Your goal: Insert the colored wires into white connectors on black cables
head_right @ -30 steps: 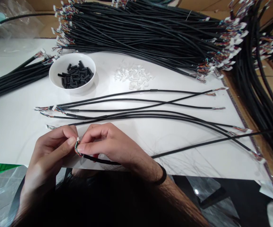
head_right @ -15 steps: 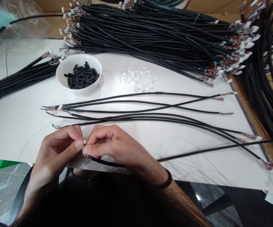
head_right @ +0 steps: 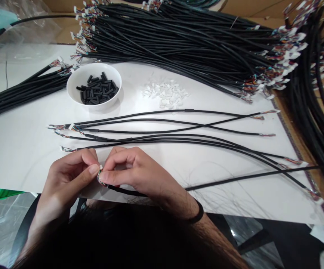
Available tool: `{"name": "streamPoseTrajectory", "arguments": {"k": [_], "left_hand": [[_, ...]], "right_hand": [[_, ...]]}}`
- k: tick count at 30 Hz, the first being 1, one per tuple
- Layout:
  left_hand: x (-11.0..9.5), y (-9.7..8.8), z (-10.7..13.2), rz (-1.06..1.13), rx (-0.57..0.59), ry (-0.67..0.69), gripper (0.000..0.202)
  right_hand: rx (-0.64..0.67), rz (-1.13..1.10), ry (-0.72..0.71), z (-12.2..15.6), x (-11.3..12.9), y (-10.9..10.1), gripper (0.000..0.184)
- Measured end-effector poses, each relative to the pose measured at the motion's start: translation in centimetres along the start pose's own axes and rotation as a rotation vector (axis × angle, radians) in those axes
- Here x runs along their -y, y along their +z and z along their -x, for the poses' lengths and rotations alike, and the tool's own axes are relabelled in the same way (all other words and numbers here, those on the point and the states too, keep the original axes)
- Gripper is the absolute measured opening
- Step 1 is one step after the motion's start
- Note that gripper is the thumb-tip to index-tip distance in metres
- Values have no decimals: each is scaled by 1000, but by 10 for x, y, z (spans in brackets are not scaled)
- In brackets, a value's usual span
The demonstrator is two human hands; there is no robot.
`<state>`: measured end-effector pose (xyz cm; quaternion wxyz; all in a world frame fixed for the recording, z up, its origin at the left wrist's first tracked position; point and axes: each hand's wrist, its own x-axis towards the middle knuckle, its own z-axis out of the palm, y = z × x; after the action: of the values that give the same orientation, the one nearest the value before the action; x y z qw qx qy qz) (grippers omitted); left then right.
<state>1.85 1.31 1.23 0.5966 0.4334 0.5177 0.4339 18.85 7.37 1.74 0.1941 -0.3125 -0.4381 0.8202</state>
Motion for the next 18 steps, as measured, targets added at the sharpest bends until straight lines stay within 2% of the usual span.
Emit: {"name": "streamPoseTrajectory", "arguments": {"k": [12,18], "left_hand": [[-1,-1,1,14,2,-62,29],[1,2,0,-2,-8,-14,29]], "right_hand": [[10,50,-22,3,2,1,20],[15,8,-25,1,0,1,19]]}}
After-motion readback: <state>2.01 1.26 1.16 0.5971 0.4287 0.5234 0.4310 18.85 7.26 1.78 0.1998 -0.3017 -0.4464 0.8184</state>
